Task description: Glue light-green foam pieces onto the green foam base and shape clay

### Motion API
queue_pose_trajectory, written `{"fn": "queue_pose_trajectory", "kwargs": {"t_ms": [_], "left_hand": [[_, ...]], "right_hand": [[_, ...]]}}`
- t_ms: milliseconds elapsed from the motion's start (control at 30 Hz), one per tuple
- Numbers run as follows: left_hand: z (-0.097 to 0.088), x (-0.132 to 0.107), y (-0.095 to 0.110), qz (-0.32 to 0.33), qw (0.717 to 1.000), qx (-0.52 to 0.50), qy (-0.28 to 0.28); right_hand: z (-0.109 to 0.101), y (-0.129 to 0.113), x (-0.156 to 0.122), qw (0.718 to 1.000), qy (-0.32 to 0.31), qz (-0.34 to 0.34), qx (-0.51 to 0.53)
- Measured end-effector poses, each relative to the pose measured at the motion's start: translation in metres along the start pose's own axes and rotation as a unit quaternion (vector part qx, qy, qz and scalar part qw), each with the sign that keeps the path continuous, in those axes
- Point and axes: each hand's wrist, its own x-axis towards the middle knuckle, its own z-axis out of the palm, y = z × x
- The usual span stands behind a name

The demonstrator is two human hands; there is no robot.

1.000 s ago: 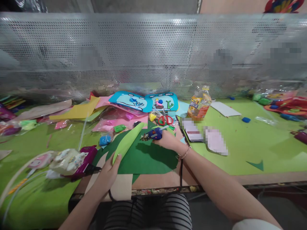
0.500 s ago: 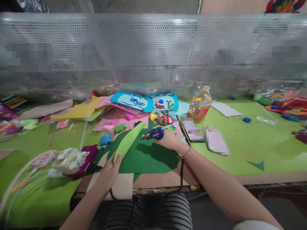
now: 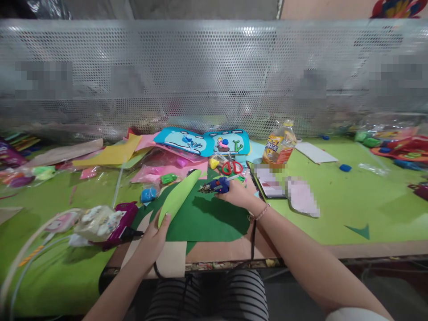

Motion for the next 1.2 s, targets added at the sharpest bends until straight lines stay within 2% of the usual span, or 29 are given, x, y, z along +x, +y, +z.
{"fn": "queue_pose_trajectory", "kwargs": {"t_ms": [300, 567, 867, 1033, 1200], "left_hand": [[-0.001, 0.000, 0.001, -0.010, 1.000, 0.014, -0.002], [0.000, -0.001, 0.004, -0.010, 1.000, -0.001, -0.003], [0.000, -0.002, 0.002, -0.022, 1.000, -0.007, -0.004], [-0.001, -0.001, 0.004, 0.004, 1.000, 0.000, -0.006], [0.000, -0.001, 0.002, 0.008, 1.000, 0.001, -0.007]], "right_hand": [[-0.001, -0.010, -0.011, 0.998, -0.031, -0.018, -0.058], [-0.002, -0.016, -0.013, 0.996, -0.028, -0.028, -0.075], [-0.001, -0.010, -0.011, 0.998, -0.030, -0.031, -0.046], [-0.003, -0.005, -0.008, 0.995, -0.078, -0.041, -0.038], [-0.003, -0.001, -0.006, 0.994, -0.079, -0.020, -0.078]]}}
